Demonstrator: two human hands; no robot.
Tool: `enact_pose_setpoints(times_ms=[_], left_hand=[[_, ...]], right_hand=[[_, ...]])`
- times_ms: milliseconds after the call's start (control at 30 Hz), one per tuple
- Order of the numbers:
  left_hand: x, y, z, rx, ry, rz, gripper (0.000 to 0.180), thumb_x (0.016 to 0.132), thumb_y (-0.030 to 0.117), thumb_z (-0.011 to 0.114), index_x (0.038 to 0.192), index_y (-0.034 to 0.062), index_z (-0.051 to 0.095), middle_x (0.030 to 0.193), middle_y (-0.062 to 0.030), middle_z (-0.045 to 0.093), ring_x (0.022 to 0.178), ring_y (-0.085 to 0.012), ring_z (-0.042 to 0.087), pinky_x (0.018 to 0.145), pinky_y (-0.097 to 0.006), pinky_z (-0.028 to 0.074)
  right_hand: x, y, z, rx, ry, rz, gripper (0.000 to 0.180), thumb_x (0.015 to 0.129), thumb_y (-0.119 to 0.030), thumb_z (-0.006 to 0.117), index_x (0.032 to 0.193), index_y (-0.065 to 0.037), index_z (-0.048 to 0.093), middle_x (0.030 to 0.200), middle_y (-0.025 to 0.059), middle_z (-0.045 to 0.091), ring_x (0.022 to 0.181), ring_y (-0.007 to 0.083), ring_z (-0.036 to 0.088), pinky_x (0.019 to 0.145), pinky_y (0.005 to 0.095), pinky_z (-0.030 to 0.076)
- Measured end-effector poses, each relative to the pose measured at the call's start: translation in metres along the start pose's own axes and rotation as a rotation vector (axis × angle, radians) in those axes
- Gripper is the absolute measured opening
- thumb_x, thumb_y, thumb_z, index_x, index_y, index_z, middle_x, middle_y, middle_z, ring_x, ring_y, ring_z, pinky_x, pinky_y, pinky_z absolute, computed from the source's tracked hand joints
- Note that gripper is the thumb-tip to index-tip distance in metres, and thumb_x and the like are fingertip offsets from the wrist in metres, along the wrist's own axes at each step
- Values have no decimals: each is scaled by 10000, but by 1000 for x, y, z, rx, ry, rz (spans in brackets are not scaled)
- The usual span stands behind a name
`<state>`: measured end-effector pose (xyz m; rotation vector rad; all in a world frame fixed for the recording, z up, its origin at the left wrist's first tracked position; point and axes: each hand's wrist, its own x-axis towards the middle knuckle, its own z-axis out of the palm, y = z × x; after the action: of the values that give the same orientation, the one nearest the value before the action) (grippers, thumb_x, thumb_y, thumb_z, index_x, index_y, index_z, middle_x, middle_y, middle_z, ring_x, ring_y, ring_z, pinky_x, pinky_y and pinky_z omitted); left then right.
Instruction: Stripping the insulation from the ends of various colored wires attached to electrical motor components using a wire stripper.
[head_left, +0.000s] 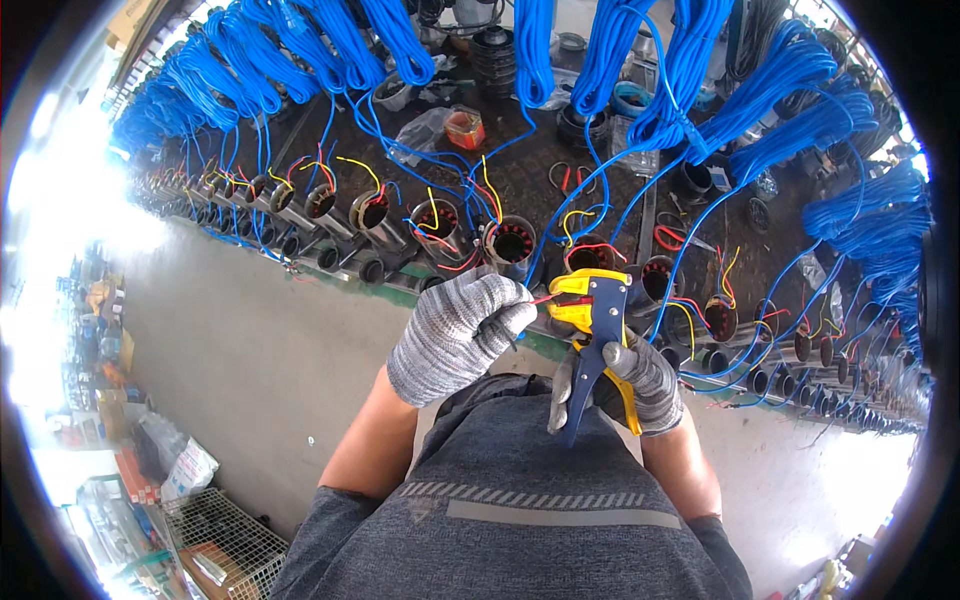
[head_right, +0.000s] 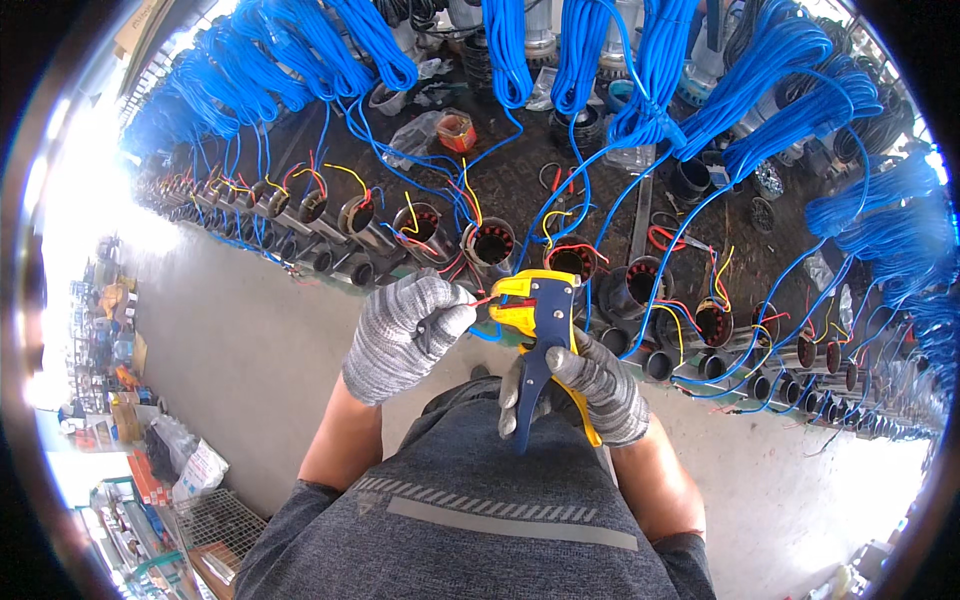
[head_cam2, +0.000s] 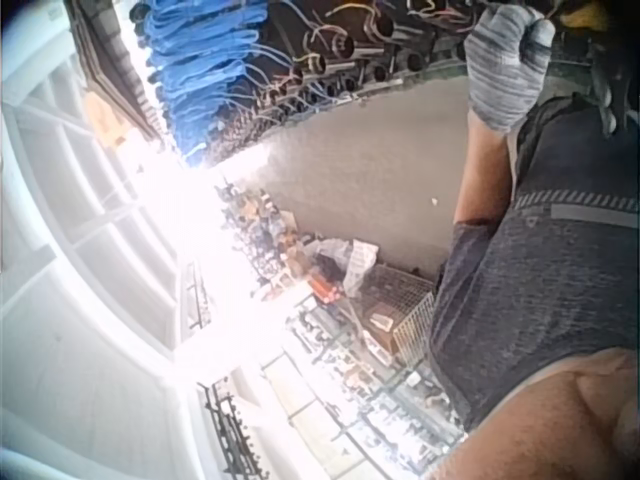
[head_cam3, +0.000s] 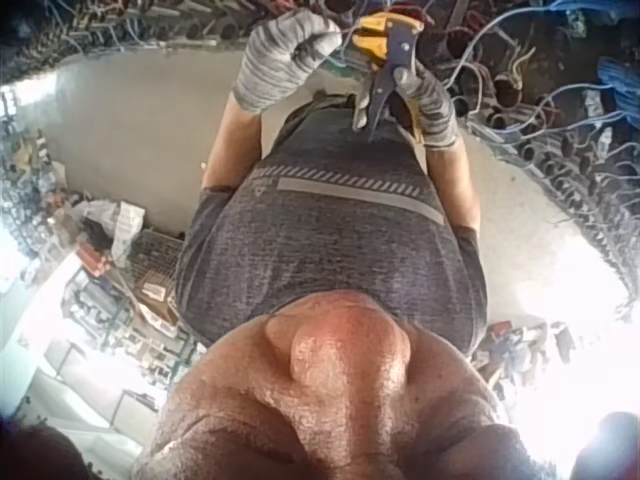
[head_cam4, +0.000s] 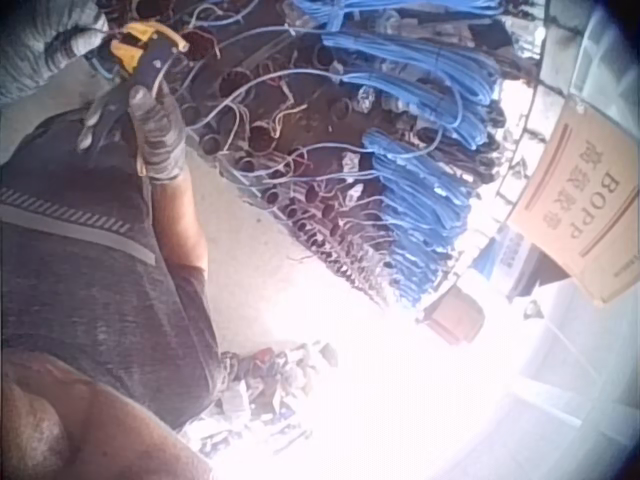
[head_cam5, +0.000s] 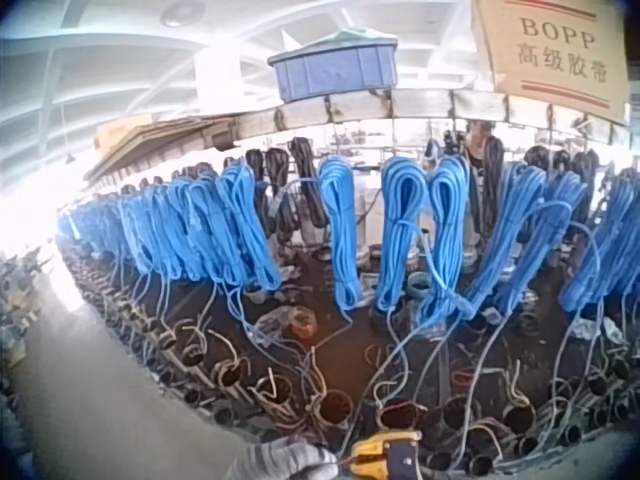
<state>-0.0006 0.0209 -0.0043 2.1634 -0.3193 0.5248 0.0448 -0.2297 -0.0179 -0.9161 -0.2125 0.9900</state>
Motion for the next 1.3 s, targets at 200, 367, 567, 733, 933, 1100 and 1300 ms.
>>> enact_pose_setpoints(times_ms=[200,367,567,733,933,1100,1300], left_hand=[[0,2,0,66,-27,55,180,877,50,817,980,62,670,871,-123,705,760,-331,703,664,-399,559],[-1,2,1,79,-46,52,184,872,47,821,980,64,673,855,-123,694,752,-339,695,656,-405,553],[-2,2,0,95,-71,62,145,893,64,801,979,58,684,847,-121,693,755,-334,695,661,-407,549],[-4,4,9,-46,6,-27,94,939,55,760,992,34,686,903,-146,717,799,-342,714,700,-399,567],[-6,0,11,-69,-10,-121,102,958,62,733,1042,28,686,939,-162,719,843,-359,719,732,-399,574],[-1,1,18,20,-111,-117,113,945,63,717,1048,35,681,933,-122,725,844,-278,736,744,-368,575],[-4,2,20,-15,-187,-225,195,926,106,730,1103,66,660,950,-69,716,855,-197,706,772,-335,555]], right_hand=[[-1,-4,1,3,-70,38,747,965,-518,700,1452,0,472,973,189,744,809,313,767,674,355,578],[0,2,-2,59,-29,57,890,902,-511,781,1453,105,452,896,225,720,716,319,737,680,420,632],[-3,1,-7,26,-12,68,788,941,-548,723,1402,50,498,838,170,700,647,276,705,606,413,607],[-3,10,-1,72,62,-78,785,947,-576,682,1371,57,494,851,226,678,677,364,714,660,521,632],[-3,0,9,166,10,-366,794,928,-408,758,1535,-26,416,1053,270,701,779,421,742,678,576,649],[-4,-6,32,37,68,-332,786,901,-324,810,1543,-49,449,1484,292,530,960,387,746,809,532,647],[10,-4,33,-20,63,-387,688,946,-299,772,1511,-40,477,1160,248,678,1044,388,724,892,532,620]])
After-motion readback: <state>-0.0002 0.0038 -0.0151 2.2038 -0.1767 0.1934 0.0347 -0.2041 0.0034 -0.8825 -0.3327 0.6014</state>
